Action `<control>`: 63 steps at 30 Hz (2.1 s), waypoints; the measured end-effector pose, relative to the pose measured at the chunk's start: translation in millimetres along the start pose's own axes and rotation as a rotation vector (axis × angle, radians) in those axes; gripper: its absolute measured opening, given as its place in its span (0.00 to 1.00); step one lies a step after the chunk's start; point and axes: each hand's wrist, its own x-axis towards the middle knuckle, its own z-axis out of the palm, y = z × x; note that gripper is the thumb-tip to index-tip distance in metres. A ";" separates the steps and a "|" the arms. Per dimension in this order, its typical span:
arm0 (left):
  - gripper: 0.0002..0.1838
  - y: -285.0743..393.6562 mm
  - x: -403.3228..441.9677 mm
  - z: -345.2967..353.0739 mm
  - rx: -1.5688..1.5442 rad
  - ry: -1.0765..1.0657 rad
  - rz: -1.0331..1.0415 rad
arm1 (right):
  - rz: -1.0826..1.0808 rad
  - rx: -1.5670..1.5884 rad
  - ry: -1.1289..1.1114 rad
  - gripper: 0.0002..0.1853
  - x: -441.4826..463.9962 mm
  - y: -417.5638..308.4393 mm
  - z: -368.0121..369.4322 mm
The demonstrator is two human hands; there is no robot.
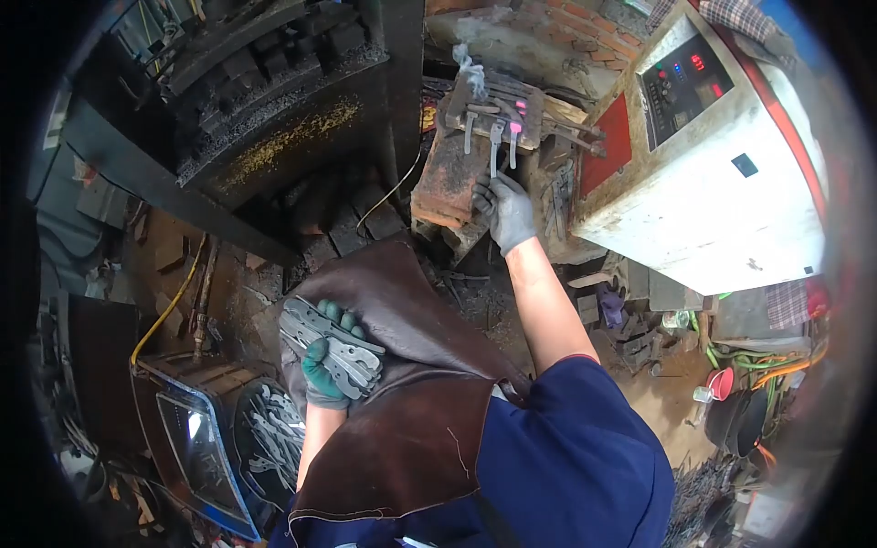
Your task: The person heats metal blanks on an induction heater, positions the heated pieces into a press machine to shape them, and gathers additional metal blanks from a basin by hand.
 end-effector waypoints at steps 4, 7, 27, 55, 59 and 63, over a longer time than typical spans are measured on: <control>0.39 0.9 -0.7 -3.1 0.011 0.010 0.002 | 0.052 0.146 0.024 0.12 33.4 7.2 2.5; 0.39 1.0 -2.5 0.8 0.022 0.038 0.021 | 0.055 -0.074 0.007 0.14 18.2 2.4 28.8; 0.27 12.8 -8.5 6.9 -0.038 -0.143 0.039 | 0.033 -0.571 -1.275 0.21 -221.0 81.0 336.8; 0.36 8.6 -3.8 5.2 0.001 0.033 0.011 | -0.098 -0.430 -0.581 0.15 -50.6 -31.1 197.2; 0.36 7.7 -5.9 3.1 -0.029 0.016 0.023 | -0.170 -0.565 -0.603 0.10 -22.1 -5.7 304.4; 0.37 10.8 -5.7 3.9 -0.044 0.009 0.030 | -0.160 -0.710 -0.616 0.15 33.5 12.9 348.4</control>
